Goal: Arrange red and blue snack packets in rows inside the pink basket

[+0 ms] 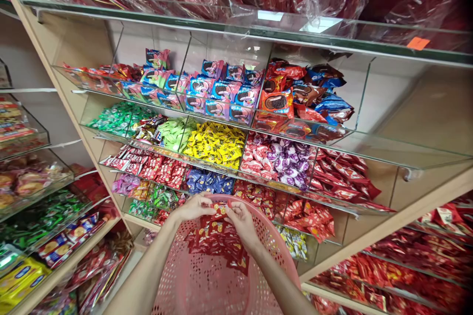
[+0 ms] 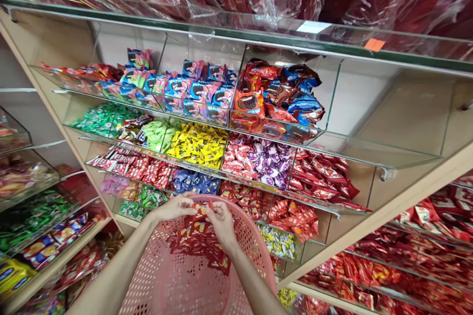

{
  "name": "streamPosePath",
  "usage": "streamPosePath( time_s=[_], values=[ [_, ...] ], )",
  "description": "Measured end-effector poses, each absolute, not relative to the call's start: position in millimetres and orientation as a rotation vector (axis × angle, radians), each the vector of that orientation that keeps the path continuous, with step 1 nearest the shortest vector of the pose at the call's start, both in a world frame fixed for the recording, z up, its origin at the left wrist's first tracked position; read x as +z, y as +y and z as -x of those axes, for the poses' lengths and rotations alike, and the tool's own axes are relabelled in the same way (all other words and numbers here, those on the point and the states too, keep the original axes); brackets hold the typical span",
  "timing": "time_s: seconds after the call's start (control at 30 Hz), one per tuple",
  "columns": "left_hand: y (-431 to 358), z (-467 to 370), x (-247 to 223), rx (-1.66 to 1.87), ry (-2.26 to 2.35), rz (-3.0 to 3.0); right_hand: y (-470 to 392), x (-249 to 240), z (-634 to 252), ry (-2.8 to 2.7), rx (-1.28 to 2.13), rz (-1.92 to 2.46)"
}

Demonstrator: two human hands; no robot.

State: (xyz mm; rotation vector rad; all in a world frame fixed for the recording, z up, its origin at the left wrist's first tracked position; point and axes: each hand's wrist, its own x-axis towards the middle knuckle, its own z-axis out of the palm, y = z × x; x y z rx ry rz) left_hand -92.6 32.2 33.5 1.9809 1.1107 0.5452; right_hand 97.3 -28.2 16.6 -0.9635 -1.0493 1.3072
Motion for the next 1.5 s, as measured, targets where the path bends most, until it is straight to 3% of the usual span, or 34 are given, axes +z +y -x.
streamPosePath(
  time_s=[0.5, 0.97, 1.13, 1.5],
  values=[
    [31.2, 93.0, 40.2, 0.468, 1.091, -2.057, -21.4, 20.5, -108.8, -1.334, 0.981, 1.117],
    [23.9, 87.2, 50.6, 0.537, 1.141, -1.928, -10.9, 31.3, -140.9, -1.138, 0.793, 1.130],
    [21.2, 85.4, 49.3, 0.594, 1.179, -1.910, -6.1, 24.6, -172.4, -0.824, 0.889, 1.165],
    [20.2, 73.9, 29.3, 0.528, 1.457, -2.219, -5.1, 4.4, -169.7, -0.771, 1.030, 1.226]
  ],
)
